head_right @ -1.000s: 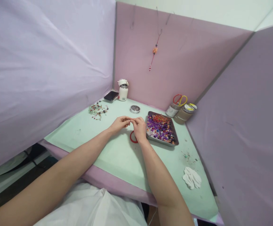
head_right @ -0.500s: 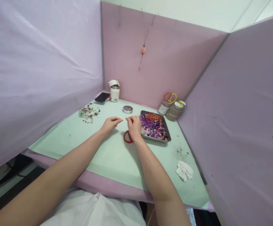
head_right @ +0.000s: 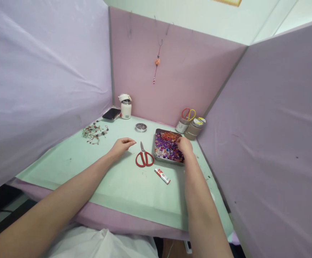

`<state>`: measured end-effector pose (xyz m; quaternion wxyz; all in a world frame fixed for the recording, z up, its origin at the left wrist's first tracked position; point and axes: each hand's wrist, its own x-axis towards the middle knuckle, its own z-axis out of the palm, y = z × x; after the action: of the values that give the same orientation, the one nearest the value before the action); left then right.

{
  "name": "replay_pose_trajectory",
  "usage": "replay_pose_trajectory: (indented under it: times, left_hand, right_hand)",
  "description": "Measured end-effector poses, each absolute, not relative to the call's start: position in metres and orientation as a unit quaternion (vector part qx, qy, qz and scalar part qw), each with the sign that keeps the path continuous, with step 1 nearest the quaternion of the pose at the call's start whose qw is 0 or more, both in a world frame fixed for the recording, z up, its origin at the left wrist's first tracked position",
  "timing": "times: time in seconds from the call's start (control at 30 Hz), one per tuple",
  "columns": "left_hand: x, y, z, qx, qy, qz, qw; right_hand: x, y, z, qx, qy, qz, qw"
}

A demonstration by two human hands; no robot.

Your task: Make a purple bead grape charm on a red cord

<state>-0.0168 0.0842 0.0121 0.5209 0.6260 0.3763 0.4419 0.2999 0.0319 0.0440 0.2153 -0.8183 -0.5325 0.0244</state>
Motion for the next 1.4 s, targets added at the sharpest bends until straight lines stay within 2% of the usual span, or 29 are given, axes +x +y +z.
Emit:
replay_pose_trajectory:
  times: [0.17, 0.37, 0.5, 0.67, 0.87, 1.07, 1.4]
  left_hand:
    - [-0.016, 0.084, 0.010, 0.633, 0.374, 0.438, 0.517]
    - [-0.017, 0.085, 0.009, 0.640, 0.375, 0.436, 0.509]
    - [-0.017, 0.084, 0.010, 0.646, 0.372, 0.437, 0.503]
    - [-0.017, 0.085, 0.009, 0.652, 0.363, 0.454, 0.486]
    - [-0.018, 0.089, 0.010, 0.667, 0.348, 0.501, 0.428]
    - [-0.019, 0.088, 0.013, 0.689, 0.319, 0.517, 0.394]
    - [-0.018, 0.079, 0.015, 0.716, 0.304, 0.539, 0.323]
  right_hand:
    - [0.306, 0.035, 0.026, -0.831, -0.536, 0.039, 0.142]
    - [0.302, 0.039, 0.021, -0.833, -0.529, 0.048, 0.156]
    - [0.299, 0.036, 0.022, -0.823, -0.522, 0.051, 0.218]
    - [0.281, 0.026, 0.043, -0.764, -0.526, 0.054, 0.370]
    - [0.205, 0.021, 0.059, -0.605, -0.559, 0.191, 0.533]
    - [0.144, 0.024, 0.029, -0.520, -0.514, 0.331, 0.597]
    - [0.138, 0.020, 0.013, -0.483, -0.444, 0.418, 0.628]
